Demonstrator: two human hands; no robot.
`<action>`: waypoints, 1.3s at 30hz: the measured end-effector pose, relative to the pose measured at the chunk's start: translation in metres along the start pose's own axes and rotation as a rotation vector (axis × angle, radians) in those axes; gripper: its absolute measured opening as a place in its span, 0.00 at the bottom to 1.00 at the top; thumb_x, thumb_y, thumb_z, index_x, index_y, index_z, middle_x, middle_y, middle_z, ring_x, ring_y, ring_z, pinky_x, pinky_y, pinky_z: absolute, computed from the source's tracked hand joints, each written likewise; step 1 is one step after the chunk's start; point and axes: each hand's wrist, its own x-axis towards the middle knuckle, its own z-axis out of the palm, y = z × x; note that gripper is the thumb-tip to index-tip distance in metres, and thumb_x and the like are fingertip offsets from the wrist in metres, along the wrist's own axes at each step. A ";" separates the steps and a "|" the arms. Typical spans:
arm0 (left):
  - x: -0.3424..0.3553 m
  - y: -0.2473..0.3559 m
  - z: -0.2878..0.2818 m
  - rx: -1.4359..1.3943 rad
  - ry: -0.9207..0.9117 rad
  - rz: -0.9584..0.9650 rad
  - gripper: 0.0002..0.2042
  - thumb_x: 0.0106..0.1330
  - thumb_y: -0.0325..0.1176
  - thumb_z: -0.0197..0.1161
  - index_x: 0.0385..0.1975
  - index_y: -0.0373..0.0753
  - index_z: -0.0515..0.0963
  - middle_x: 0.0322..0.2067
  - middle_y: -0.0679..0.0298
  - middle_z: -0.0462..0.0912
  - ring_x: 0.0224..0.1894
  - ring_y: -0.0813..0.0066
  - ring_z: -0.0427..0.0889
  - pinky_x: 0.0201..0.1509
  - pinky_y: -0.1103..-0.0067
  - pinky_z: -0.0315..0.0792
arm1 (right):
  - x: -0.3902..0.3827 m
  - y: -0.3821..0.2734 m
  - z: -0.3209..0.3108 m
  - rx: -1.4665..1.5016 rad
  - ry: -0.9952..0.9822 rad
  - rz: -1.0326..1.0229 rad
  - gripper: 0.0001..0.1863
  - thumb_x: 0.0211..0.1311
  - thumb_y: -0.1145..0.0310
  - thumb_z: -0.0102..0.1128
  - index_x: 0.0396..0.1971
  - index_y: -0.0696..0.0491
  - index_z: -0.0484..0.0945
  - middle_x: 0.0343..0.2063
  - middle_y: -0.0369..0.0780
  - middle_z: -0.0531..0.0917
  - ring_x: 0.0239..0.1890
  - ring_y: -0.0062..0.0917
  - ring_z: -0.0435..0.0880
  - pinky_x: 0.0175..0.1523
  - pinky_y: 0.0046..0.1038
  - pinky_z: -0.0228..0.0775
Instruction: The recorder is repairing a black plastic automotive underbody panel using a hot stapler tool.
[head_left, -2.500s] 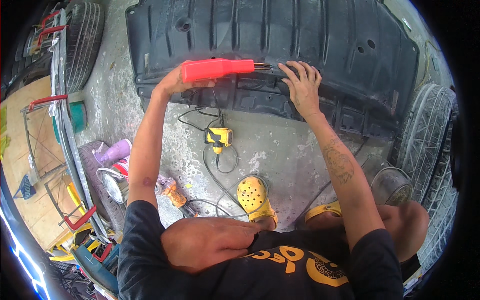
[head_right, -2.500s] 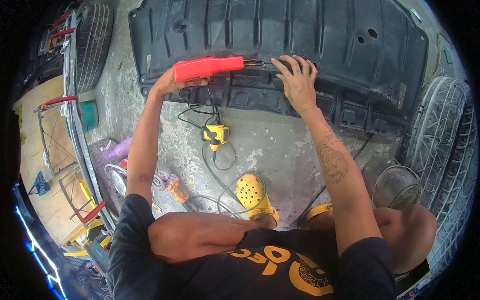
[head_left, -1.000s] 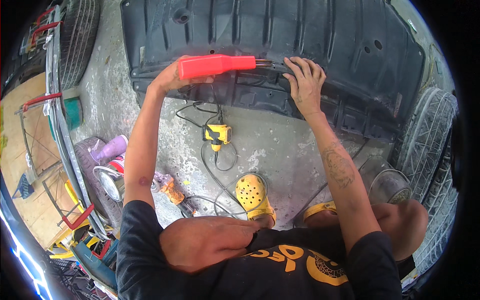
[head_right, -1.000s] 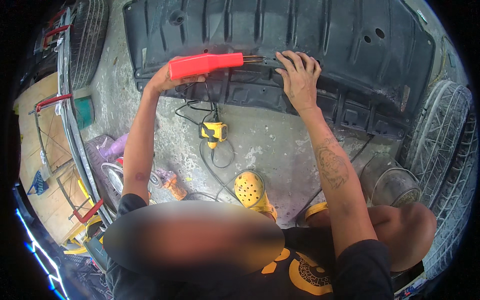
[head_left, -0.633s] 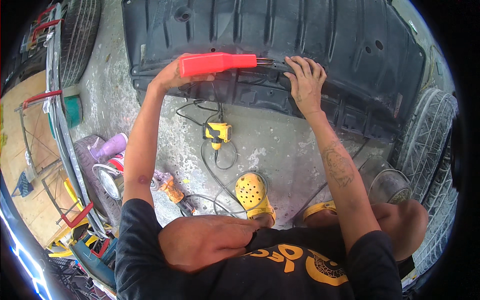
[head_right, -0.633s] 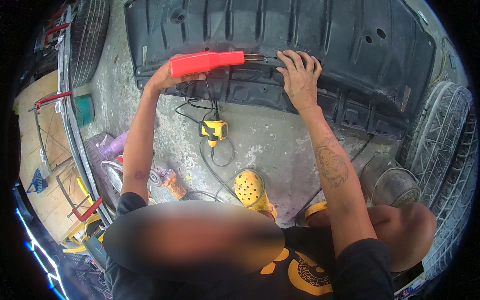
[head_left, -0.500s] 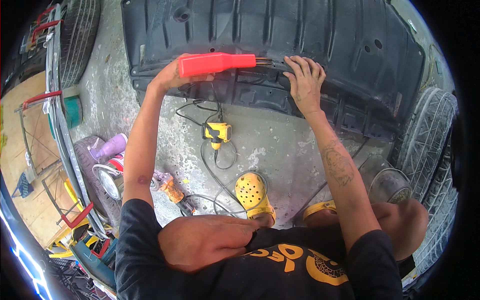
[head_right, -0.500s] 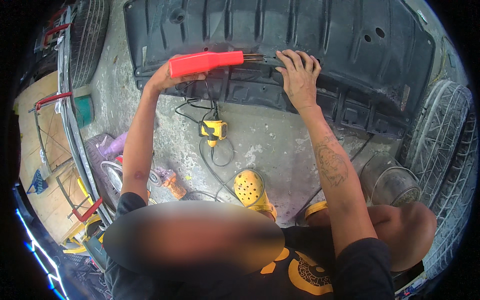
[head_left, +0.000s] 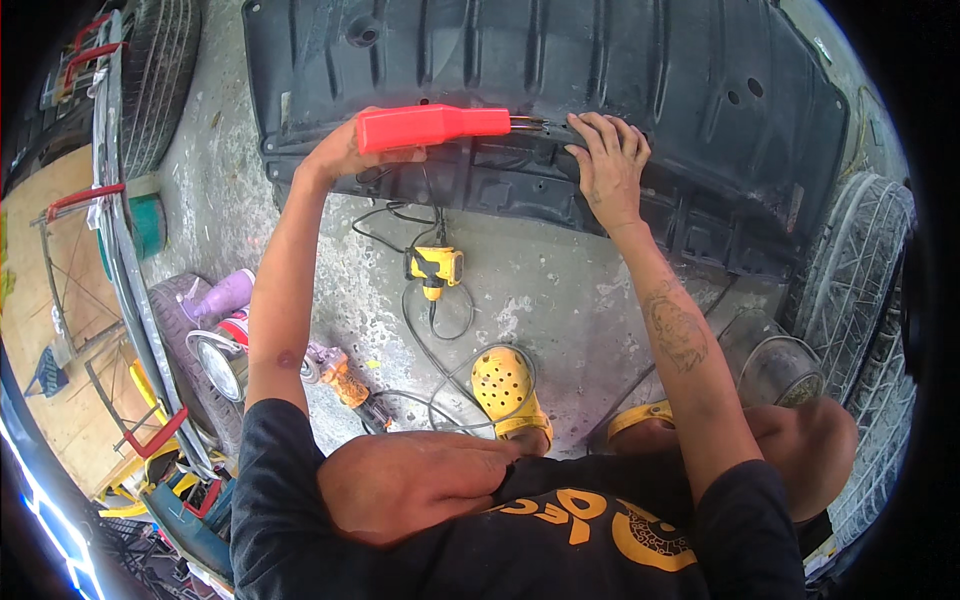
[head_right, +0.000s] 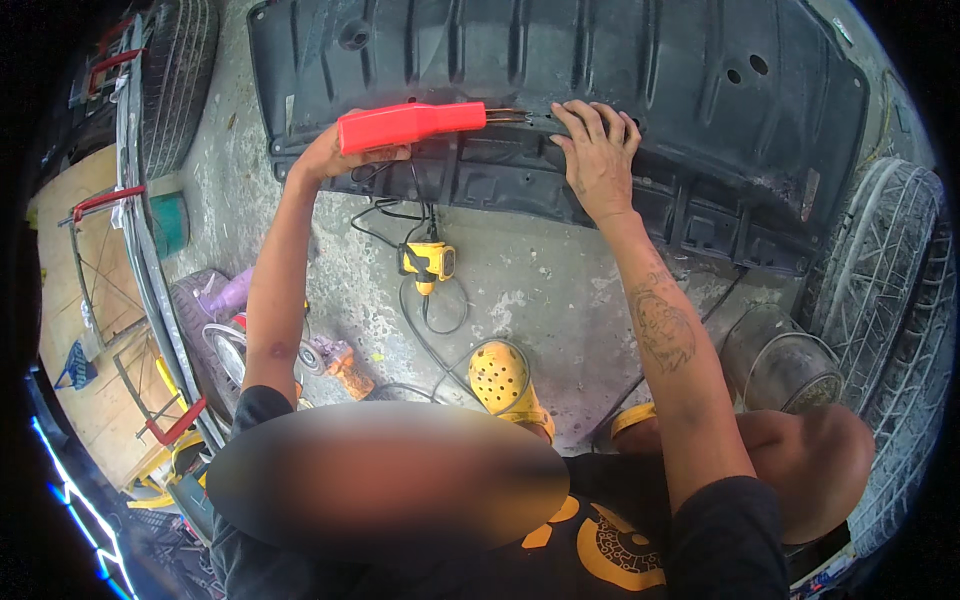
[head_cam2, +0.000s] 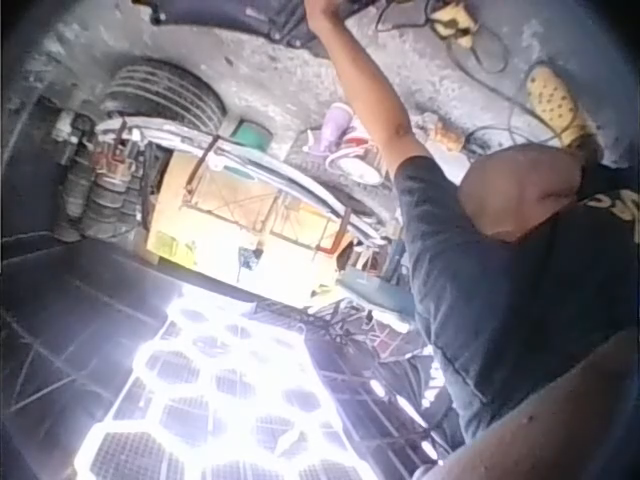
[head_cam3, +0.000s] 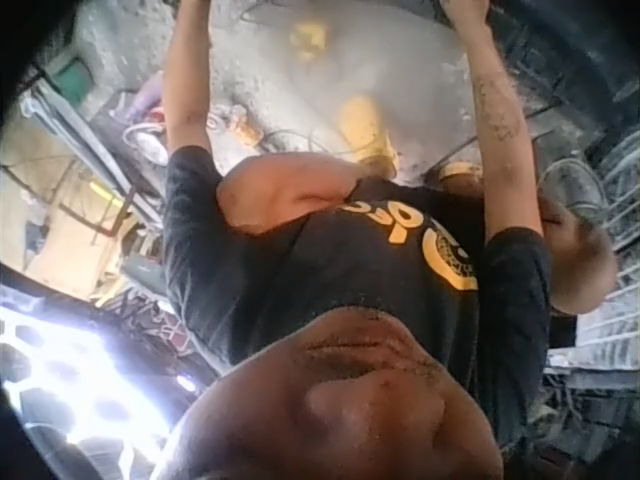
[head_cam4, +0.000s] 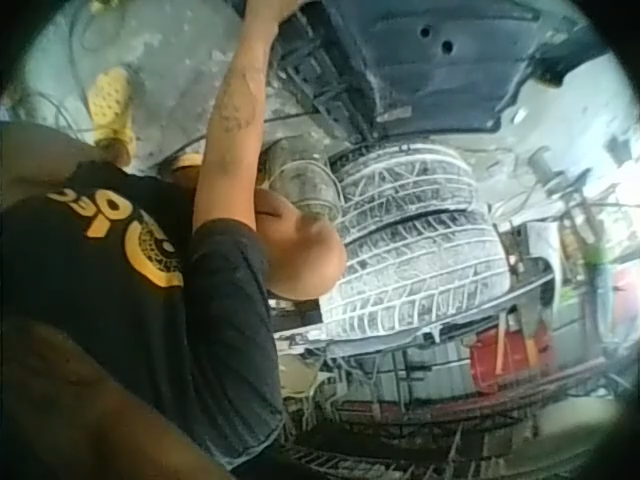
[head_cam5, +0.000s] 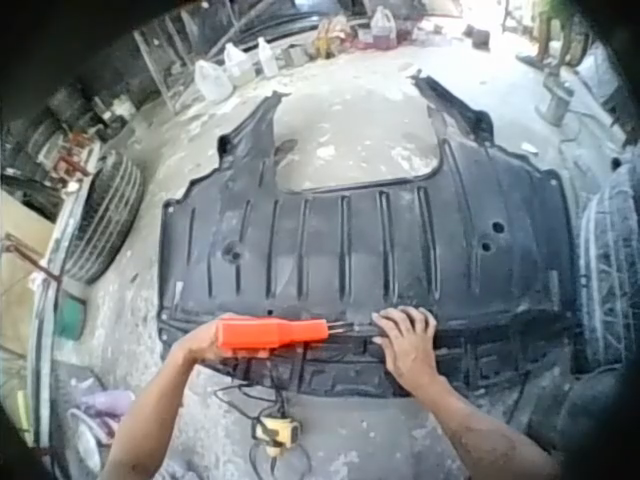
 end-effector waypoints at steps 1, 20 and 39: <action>0.000 0.001 0.000 0.017 0.008 0.038 0.17 0.60 0.41 0.75 0.44 0.40 0.83 0.31 0.71 0.83 0.32 0.82 0.76 0.38 0.80 0.72 | 0.000 0.000 0.000 -0.001 0.000 0.001 0.21 0.69 0.61 0.57 0.61 0.41 0.74 0.57 0.28 0.73 0.62 0.29 0.67 0.71 0.42 0.46; 0.003 0.015 0.002 0.122 0.002 0.012 0.21 0.58 0.43 0.76 0.47 0.39 0.81 0.39 0.61 0.86 0.40 0.68 0.80 0.51 0.72 0.74 | -0.001 0.001 0.000 -0.015 -0.005 0.008 0.22 0.68 0.60 0.57 0.61 0.41 0.74 0.58 0.28 0.73 0.63 0.29 0.67 0.71 0.42 0.46; 0.005 0.005 0.002 0.130 0.003 0.089 0.17 0.61 0.38 0.73 0.47 0.39 0.82 0.41 0.60 0.87 0.41 0.67 0.83 0.50 0.73 0.75 | -0.001 0.002 0.000 0.009 0.020 -0.002 0.22 0.67 0.61 0.58 0.61 0.41 0.75 0.57 0.28 0.74 0.62 0.29 0.67 0.71 0.42 0.46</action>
